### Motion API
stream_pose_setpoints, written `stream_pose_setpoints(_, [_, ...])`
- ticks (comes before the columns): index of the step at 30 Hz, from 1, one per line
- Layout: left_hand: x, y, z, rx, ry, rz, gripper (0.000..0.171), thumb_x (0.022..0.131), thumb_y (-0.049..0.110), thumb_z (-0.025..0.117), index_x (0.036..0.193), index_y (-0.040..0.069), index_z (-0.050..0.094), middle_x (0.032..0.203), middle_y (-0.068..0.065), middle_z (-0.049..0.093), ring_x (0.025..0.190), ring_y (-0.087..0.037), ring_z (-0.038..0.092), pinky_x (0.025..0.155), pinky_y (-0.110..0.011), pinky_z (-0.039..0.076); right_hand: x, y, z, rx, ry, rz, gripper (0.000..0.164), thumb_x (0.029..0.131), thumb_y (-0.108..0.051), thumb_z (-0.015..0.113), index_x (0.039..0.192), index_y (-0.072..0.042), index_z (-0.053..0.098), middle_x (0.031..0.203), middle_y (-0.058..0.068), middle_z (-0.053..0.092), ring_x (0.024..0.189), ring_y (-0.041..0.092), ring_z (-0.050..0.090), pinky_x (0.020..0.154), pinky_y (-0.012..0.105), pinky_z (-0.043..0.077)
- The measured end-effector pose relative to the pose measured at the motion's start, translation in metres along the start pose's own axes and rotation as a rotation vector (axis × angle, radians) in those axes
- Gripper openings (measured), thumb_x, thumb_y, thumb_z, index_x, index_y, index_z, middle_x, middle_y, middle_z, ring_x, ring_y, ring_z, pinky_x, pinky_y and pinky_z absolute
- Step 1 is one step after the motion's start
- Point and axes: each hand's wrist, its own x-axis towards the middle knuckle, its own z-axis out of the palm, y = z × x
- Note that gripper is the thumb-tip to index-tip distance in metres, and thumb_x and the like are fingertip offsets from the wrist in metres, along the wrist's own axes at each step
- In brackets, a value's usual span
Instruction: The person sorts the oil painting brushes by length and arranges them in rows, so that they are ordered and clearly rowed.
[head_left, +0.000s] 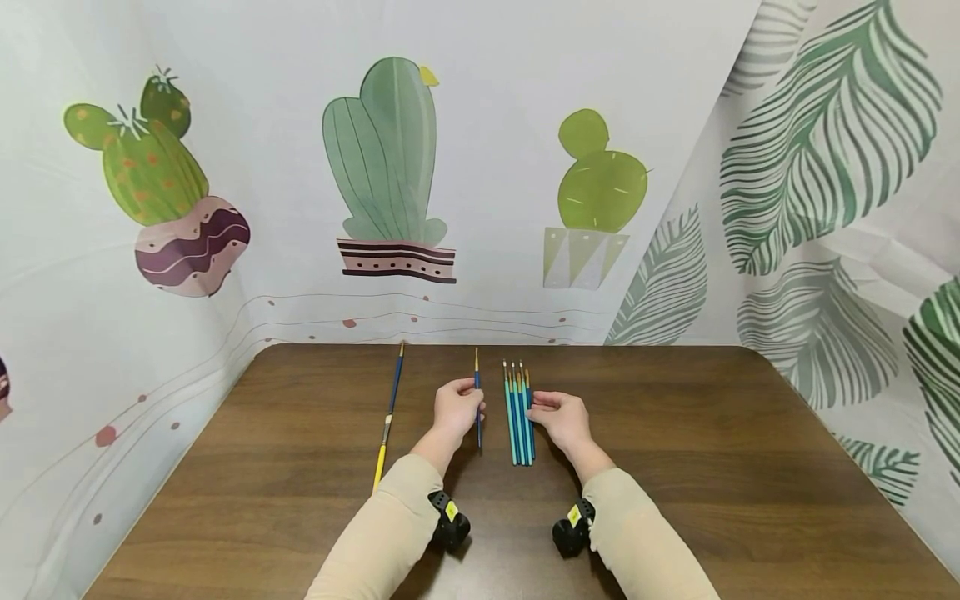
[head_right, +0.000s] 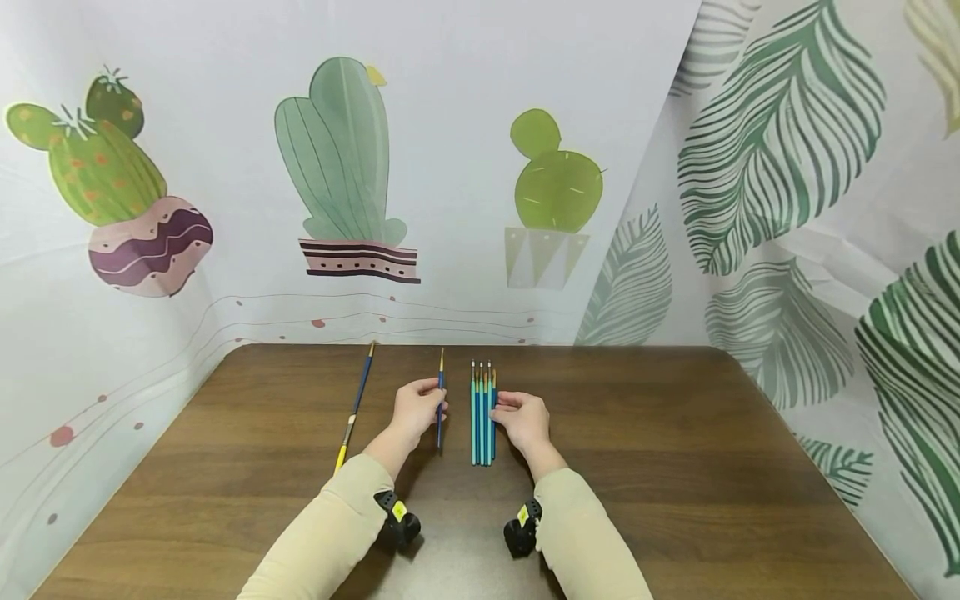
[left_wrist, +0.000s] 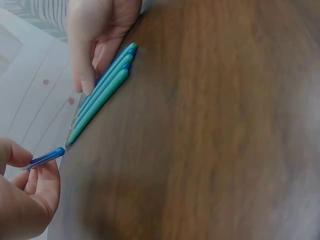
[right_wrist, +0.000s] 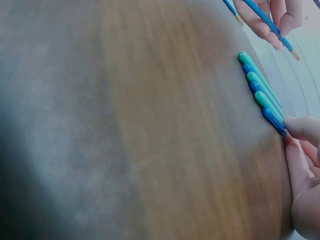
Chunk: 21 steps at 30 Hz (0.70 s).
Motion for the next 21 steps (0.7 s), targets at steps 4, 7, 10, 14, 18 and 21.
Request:
stream_pose_setpoints(4, [0.004, 0.001, -0.007, -0.006, 0.009, 0.004, 0.033, 0.088, -0.002, 0.053, 0.119, -0.01, 0.058, 0.098, -0.02, 0.062, 0.073, -0.02, 0.063, 0.06, -0.026, 0.056, 0.0, 0.0, 0.0, -0.005, -0.001, 0.007, 0.036, 0.077, -0.005, 0.074, 0.111, 0.003, 0.067, 0.105, 0.019, 0.07, 0.096, 0.026, 0.069, 0.085, 0.036, 0.055])
stream_pose_setpoints(7, [0.006, 0.001, -0.012, -0.018, 0.012, 0.008, 0.033, 0.087, -0.002, 0.053, 0.119, -0.01, 0.058, 0.101, -0.023, 0.062, 0.076, -0.022, 0.064, 0.06, -0.025, 0.056, 0.0, 0.0, 0.0, -0.013, 0.0, 0.004, 0.035, 0.077, -0.006, 0.074, 0.111, 0.003, 0.067, 0.105, 0.02, 0.07, 0.096, 0.026, 0.069, 0.084, 0.036, 0.055])
stream_pose_setpoints(10, [0.008, 0.001, -0.017, -0.034, 0.013, 0.015, 0.032, 0.087, -0.003, 0.053, 0.118, -0.012, 0.057, 0.103, -0.028, 0.061, 0.075, -0.023, 0.065, 0.06, -0.025, 0.056, 0.001, 0.0, 0.0, -0.014, 0.004, 0.002, 0.035, 0.077, -0.005, 0.075, 0.11, 0.003, 0.068, 0.104, 0.02, 0.07, 0.095, 0.026, 0.069, 0.084, 0.036, 0.055])
stream_pose_setpoints(14, [0.011, 0.001, -0.024, -0.048, 0.012, 0.02, 0.032, 0.087, -0.004, 0.053, 0.118, -0.014, 0.056, 0.105, -0.031, 0.061, 0.075, -0.023, 0.064, 0.06, -0.026, 0.056, 0.001, 0.0, 0.001, -0.011, 0.005, 0.006, 0.035, 0.077, -0.005, 0.075, 0.111, 0.002, 0.067, 0.105, 0.019, 0.07, 0.096, 0.026, 0.069, 0.085, 0.036, 0.055])
stream_pose_setpoints(18, [0.014, 0.002, -0.031, -0.044, 0.018, 0.021, 0.032, 0.087, -0.004, 0.054, 0.118, -0.013, 0.057, 0.106, -0.031, 0.061, 0.075, -0.021, 0.064, 0.06, -0.027, 0.057, 0.0, 0.0, 0.001, -0.01, -0.001, 0.013, 0.036, 0.078, -0.006, 0.074, 0.112, 0.002, 0.067, 0.106, 0.019, 0.069, 0.097, 0.026, 0.068, 0.086, 0.036, 0.054])
stream_pose_setpoints(21, [0.017, 0.003, -0.037, -0.04, 0.031, 0.012, 0.031, 0.086, -0.003, 0.056, 0.116, -0.012, 0.059, 0.102, -0.027, 0.063, 0.073, -0.02, 0.065, 0.058, -0.027, 0.056, 0.0, -0.001, 0.001, -0.011, -0.004, 0.012, 0.036, 0.078, -0.006, 0.074, 0.112, 0.002, 0.067, 0.106, 0.019, 0.07, 0.097, 0.026, 0.068, 0.086, 0.036, 0.055])
